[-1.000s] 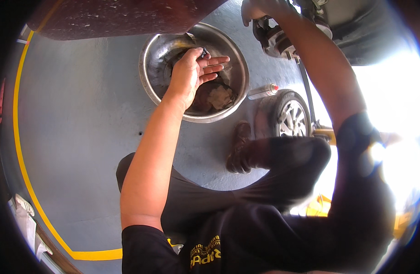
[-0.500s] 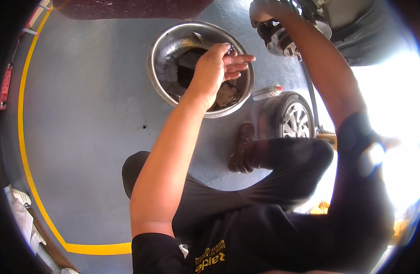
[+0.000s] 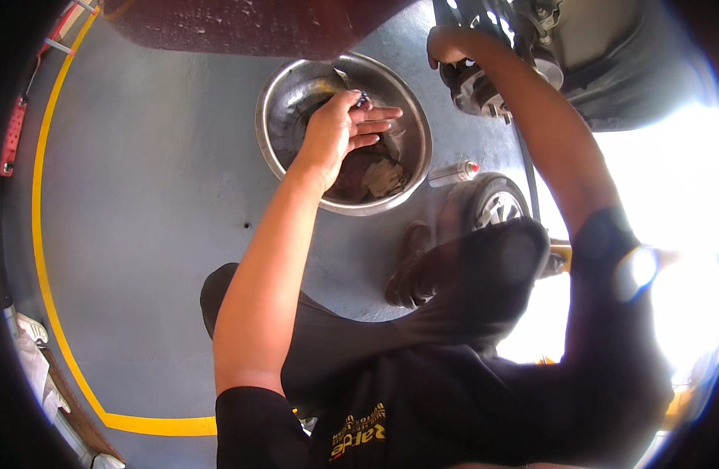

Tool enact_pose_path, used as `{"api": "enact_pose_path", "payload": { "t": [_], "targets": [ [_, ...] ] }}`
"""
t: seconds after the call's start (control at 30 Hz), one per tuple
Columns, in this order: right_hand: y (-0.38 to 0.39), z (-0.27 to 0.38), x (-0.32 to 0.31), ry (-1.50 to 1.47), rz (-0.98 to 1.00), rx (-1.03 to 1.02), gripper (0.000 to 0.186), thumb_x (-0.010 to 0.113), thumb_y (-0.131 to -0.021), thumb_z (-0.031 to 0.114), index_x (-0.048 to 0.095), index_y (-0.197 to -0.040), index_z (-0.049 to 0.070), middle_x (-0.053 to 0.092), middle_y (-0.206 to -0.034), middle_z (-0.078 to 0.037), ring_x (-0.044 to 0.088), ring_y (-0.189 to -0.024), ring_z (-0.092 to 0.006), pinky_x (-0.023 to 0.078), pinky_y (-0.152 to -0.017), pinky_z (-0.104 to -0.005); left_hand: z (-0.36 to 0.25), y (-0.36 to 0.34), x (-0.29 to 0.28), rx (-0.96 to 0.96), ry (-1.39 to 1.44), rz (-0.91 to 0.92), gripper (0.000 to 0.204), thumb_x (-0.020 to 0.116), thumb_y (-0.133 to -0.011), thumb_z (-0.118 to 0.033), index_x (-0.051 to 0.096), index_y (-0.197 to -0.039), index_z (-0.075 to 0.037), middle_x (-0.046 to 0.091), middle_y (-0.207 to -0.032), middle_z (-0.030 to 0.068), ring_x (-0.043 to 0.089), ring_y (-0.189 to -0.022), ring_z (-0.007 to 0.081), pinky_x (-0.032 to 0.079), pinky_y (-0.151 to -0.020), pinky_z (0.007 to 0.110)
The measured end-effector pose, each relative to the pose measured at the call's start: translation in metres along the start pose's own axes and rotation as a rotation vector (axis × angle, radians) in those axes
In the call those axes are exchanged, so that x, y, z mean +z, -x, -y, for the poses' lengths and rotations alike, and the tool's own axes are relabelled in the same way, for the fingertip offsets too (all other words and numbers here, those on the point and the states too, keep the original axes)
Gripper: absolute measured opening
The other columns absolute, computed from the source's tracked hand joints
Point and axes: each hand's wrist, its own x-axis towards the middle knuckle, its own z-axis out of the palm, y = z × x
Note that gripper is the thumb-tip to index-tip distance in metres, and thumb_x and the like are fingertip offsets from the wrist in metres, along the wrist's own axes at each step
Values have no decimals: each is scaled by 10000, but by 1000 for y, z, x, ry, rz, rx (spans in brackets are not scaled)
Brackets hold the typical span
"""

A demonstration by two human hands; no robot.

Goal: The person works on a car's brake assembly while kneeling beside a metal bowl. They use a wrench to loosen and remove bolts from the brake caliper, then retrieve a socket from a nearby tool cart and continue fastening components on the brake rotor area.

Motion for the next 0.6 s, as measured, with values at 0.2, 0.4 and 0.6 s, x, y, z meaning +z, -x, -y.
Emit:
{"api": "enact_pose_path", "payload": {
  "t": [0.2,0.4,0.6],
  "targets": [
    [-25,-13,15,306,-18,-23,364,573,-805,42,717,-1127,132,693,-1147,-70,663,-1024,-285,533,-865,-377,-9,-31,-23,-23,-2,-37,244,429,-975,-374,495,-834,-185,679,-1171,177,654,-1002,204,484,-877,323],
    [0,10,-9,364,46,-57,237,568,-839,40,713,-1020,-9,684,-1085,-191,677,-961,-311,548,-826,-424,-1,-47,-42,-61,8,-42,235,399,-982,-349,489,-844,-181,680,-1169,176,657,-992,200,484,-879,329],
    [17,29,-31,262,-101,102,219,578,-838,55,722,-991,-6,691,-1071,-177,668,-998,-314,544,-827,-422,-4,-38,-40,-80,-8,-46,238,359,-996,-318,485,-845,-183,685,-1158,172,657,-986,199,486,-883,333]
  ]
}}
